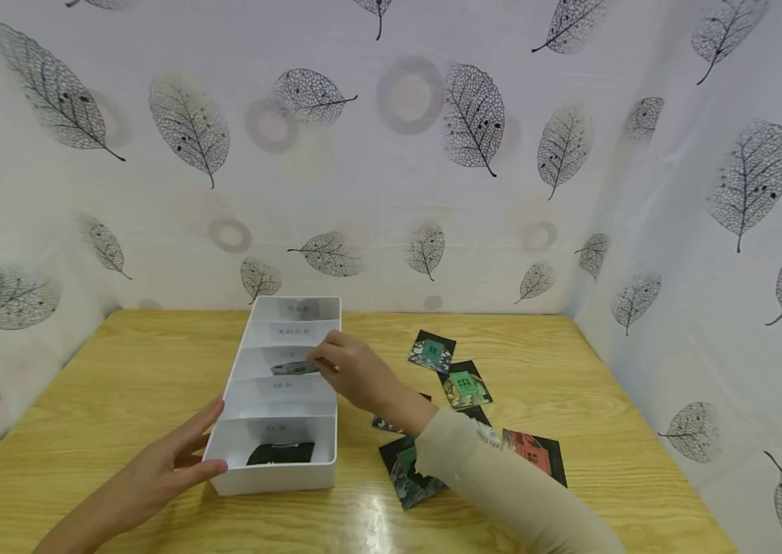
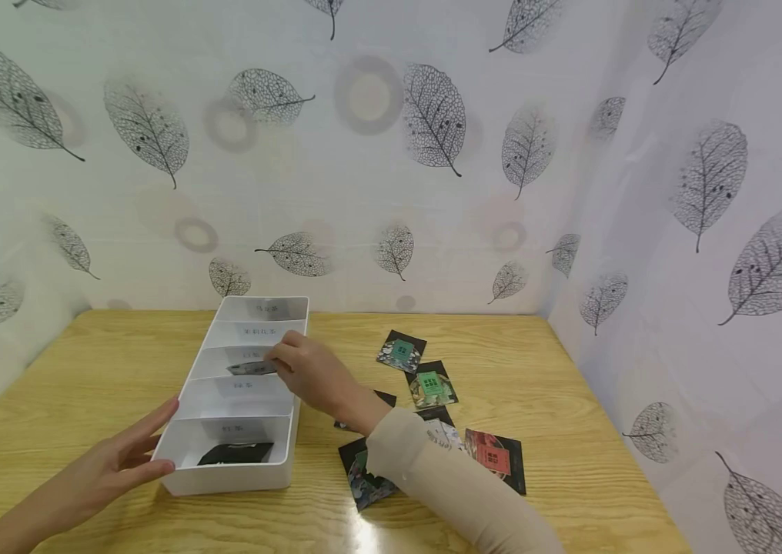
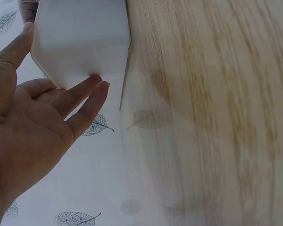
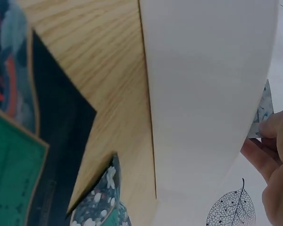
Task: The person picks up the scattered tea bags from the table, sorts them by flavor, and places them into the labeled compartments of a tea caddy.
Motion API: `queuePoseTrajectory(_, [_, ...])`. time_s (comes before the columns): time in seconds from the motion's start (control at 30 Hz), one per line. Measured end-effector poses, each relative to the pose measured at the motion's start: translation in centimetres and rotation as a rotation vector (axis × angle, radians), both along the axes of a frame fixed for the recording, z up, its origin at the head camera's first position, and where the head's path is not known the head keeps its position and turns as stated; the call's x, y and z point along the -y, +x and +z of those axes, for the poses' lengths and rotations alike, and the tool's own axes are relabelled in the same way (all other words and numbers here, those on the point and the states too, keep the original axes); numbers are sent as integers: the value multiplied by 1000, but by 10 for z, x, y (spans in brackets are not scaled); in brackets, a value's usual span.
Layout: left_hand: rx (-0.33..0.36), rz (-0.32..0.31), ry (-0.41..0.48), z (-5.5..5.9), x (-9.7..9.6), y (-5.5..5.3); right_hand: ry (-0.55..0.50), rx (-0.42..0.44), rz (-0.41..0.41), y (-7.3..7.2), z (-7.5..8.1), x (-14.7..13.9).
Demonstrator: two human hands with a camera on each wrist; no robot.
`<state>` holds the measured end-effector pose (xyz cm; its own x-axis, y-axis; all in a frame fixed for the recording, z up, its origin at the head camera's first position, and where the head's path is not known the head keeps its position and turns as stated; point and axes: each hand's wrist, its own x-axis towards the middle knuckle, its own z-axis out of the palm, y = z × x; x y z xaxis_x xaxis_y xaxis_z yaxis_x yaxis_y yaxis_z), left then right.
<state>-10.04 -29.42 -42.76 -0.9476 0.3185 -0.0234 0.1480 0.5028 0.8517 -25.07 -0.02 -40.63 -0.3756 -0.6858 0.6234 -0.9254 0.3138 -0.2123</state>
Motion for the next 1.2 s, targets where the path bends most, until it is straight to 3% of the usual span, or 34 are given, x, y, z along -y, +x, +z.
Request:
queuePoseTrajectory(0.37, [14,-8,3,0,-1,1,366,-71,-101,7,0,1])
queuePoseTrajectory(0.77, [20,0,-11,-1,0,0,461,-47,-98,3,5,6])
queuePoseTrajectory(0.87, [37,3,-12,0,0,0,449,13,-78,2,6,5])
queuePoseTrajectory(0.97, [42,-2,-11,-1,0,0,392,131,-45,-1,10,0])
queuePoseTrajectory(1.2, [31,5,-18,1,0,0,122,464,-20,-6,34,-29])
